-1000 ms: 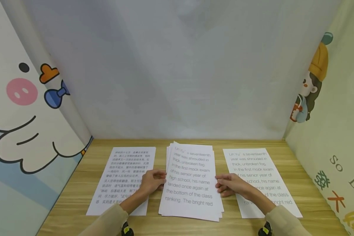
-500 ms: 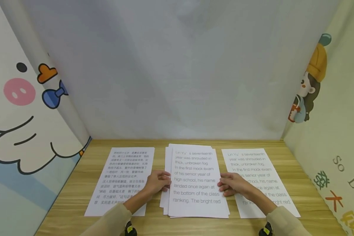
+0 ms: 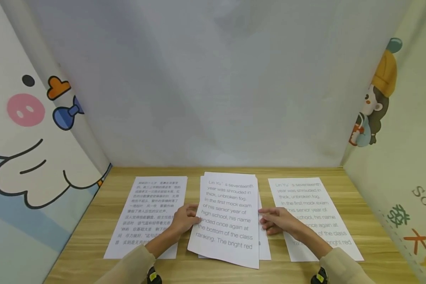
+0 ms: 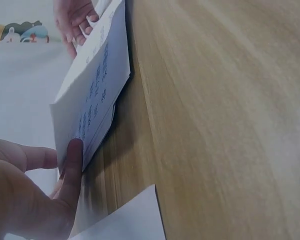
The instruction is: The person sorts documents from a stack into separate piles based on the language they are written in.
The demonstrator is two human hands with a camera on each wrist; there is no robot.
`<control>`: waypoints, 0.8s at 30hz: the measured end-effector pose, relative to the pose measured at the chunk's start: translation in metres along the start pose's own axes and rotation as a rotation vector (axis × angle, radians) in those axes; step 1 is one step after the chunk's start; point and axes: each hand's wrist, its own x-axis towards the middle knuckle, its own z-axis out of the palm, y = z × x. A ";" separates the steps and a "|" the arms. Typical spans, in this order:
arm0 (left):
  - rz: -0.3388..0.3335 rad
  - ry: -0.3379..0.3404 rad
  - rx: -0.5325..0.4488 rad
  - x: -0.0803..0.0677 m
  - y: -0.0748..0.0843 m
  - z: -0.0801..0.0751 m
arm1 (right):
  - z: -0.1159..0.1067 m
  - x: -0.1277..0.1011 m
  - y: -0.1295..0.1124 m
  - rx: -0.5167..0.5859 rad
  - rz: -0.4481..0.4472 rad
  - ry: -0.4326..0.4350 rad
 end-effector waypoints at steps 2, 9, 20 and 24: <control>-0.006 -0.016 -0.015 -0.001 0.001 -0.001 | 0.002 0.002 0.000 -0.006 0.006 0.037; -0.035 -0.101 -0.086 -0.006 0.004 -0.005 | 0.011 0.009 0.003 0.069 0.001 0.073; -0.043 -0.169 -0.132 -0.011 0.009 -0.012 | 0.015 0.008 -0.003 0.108 0.002 0.073; -0.028 -0.172 -0.138 -0.013 0.018 -0.015 | 0.011 0.006 -0.009 0.097 -0.034 0.095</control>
